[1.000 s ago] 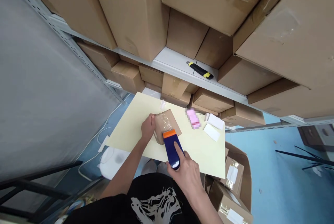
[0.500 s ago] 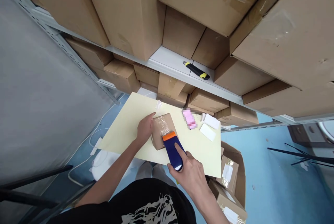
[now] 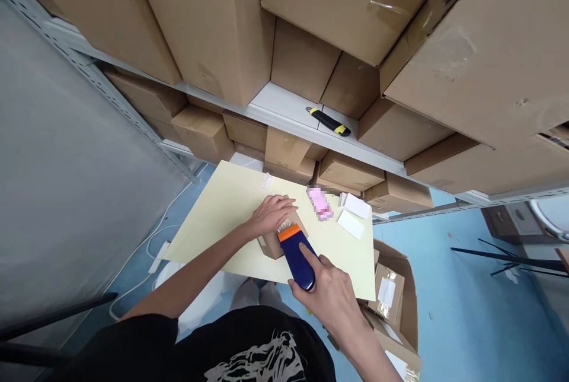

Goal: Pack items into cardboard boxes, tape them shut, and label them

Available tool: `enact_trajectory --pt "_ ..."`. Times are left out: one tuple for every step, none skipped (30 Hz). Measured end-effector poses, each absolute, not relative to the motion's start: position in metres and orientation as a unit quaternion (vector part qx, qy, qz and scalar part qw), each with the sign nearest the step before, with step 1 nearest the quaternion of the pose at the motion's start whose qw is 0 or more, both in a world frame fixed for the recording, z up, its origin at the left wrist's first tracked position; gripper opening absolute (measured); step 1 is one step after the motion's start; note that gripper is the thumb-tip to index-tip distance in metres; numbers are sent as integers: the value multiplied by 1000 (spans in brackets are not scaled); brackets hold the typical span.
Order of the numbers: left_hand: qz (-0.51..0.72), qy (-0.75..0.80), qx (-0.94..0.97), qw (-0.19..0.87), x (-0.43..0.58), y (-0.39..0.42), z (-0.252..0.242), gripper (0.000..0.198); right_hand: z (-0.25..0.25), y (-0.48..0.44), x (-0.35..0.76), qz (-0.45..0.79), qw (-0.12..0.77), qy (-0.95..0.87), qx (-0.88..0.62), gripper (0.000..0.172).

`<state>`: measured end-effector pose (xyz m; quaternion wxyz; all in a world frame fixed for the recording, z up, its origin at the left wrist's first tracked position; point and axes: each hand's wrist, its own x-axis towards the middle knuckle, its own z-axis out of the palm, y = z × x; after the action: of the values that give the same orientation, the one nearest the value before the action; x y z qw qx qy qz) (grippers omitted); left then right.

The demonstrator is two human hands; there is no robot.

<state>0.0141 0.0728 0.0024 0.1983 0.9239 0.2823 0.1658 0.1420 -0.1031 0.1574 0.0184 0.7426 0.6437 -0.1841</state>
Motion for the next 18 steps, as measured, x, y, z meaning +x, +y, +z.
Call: enact_trajectory --pt "168 284 925 189 14 71 1 35 157 -104 141 -185 19 642 744 60" --pt "171 285 926 180 14 70 1 35 156 -104 140 -185 20 640 745 60" --pt "173 285 927 171 14 69 1 35 155 -105 139 -187 19 638 747 61" --pt "173 284 929 162 13 68 1 36 155 -105 139 -189 18 637 747 61" --pt "172 284 931 153 13 67 1 36 154 -106 139 -190 16 637 747 61" --pt "169 286 932 144 13 66 1 35 154 -106 139 -189 15 638 747 60" --pt "167 289 933 136 13 66 1 35 155 -105 139 -187 15 638 747 60" --pt "164 293 933 129 14 65 2 35 155 -104 139 -184 18 639 747 60" --pt "163 295 934 123 14 65 2 34 156 -103 138 -180 22 639 748 60" --pt "162 296 934 118 15 65 2 34 158 -101 137 -175 27 639 748 59" --pt "162 296 934 115 15 64 2 33 159 -99 136 -171 35 639 749 59" --pt "163 297 934 113 16 64 2 33 162 -96 135 -166 44 640 749 58" --pt "164 297 934 112 16 64 1 34 165 -92 134 -161 55 643 747 58" --pt "165 297 934 113 16 64 1 34 168 -88 133 -155 66 648 743 57" --pt "166 297 933 115 16 64 1 35 172 -83 132 -148 78 655 737 57" --pt "165 295 933 120 16 63 0 35 176 -78 133 -141 92 663 729 57" --pt "165 294 933 126 17 63 0 35 180 -73 133 -135 105 673 720 56" --pt "165 296 931 134 17 62 0 36 184 -69 135 -130 116 682 710 55"
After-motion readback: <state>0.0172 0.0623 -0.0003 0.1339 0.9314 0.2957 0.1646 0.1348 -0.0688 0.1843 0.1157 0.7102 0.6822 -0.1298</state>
